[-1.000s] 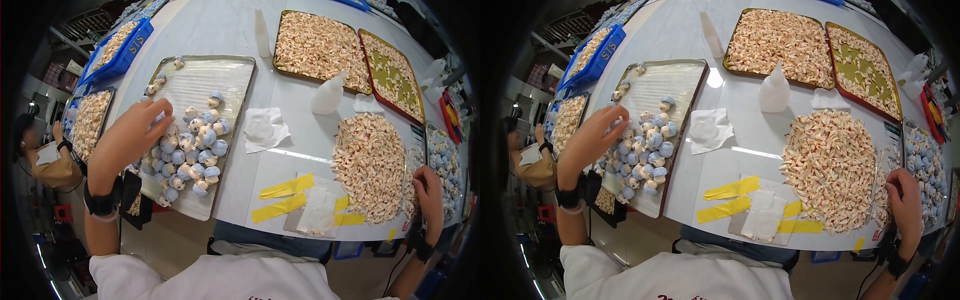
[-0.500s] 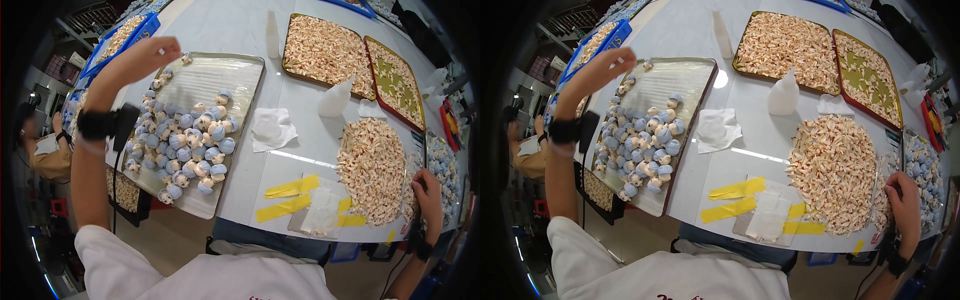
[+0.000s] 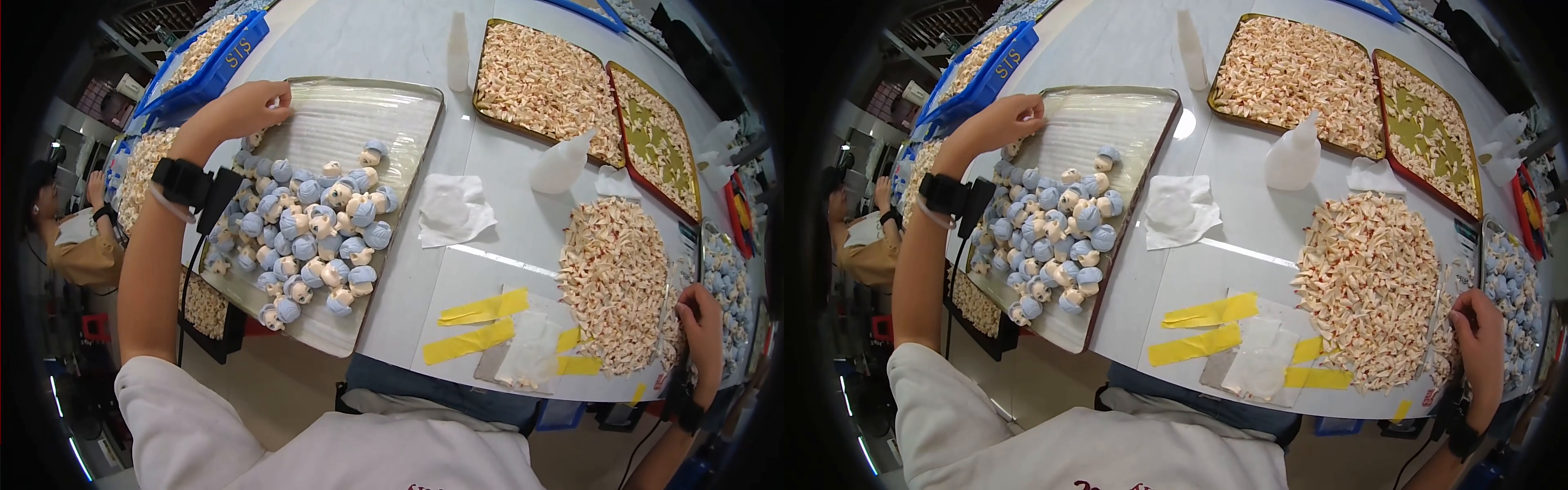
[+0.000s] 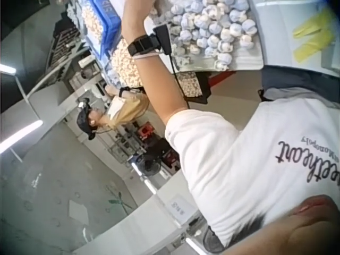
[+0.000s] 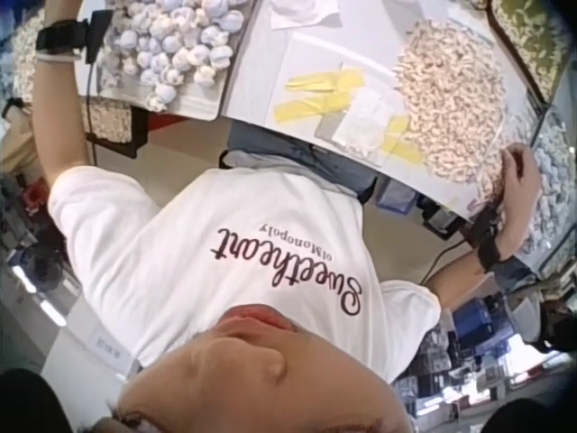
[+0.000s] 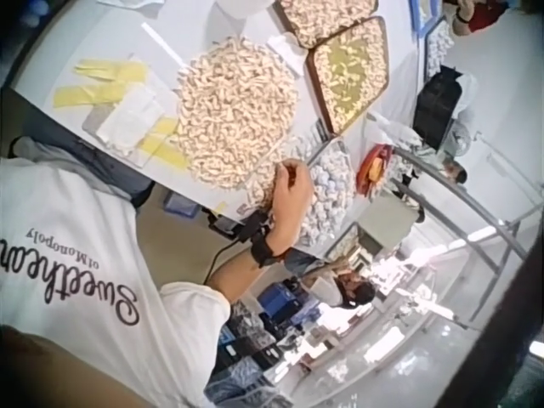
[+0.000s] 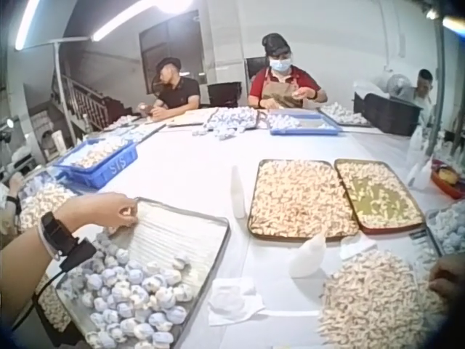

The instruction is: Sorting and assembling small plastic toy head components at a factory workbench.

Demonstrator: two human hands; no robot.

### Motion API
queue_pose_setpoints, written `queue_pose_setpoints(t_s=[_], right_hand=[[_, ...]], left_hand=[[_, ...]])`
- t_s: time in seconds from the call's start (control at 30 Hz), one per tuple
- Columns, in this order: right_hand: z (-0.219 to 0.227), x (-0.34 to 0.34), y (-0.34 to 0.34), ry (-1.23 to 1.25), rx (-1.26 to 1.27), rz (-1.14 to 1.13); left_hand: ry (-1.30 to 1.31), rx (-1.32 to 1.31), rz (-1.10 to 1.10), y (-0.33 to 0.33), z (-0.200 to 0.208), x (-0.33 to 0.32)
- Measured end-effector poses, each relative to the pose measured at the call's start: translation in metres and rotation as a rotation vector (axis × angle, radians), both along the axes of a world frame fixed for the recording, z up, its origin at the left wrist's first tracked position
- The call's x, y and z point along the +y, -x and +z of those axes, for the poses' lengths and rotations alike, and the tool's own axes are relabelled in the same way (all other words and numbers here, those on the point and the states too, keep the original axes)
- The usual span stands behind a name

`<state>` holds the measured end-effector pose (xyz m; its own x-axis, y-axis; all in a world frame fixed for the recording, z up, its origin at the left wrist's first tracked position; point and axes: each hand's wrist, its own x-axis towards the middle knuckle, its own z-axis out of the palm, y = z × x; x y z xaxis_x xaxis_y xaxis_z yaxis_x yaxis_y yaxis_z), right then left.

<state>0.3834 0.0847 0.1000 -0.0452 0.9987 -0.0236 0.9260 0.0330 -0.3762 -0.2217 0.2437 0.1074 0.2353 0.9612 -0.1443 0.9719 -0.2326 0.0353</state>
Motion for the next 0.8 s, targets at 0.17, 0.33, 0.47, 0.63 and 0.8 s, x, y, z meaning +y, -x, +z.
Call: queue_pose_setpoints(t_s=[0.17,0.33,0.47,0.63,0.8], right_hand=[[0.001,0.0,0.0,0.024,-0.002,-0.021],[0.0,-0.001,0.0,0.0,0.002,-0.003],[-0.001,-0.001,0.001,0.011,0.035,-0.025],[0.0,-0.001,0.001,0.002,0.004,-0.004],[-0.001,-0.002,0.001,0.002,0.0,-0.009]], left_hand=[[0.125,-0.104,0.162,0.0,0.008,-0.026],[0.28,-0.069,0.29,-0.016,0.019,-0.05],[0.272,0.007,0.301,-0.026,0.027,-0.073],[0.257,-0.117,0.233,-0.025,0.027,-0.09],[0.373,-0.136,0.302,-0.055,0.043,-0.1]])
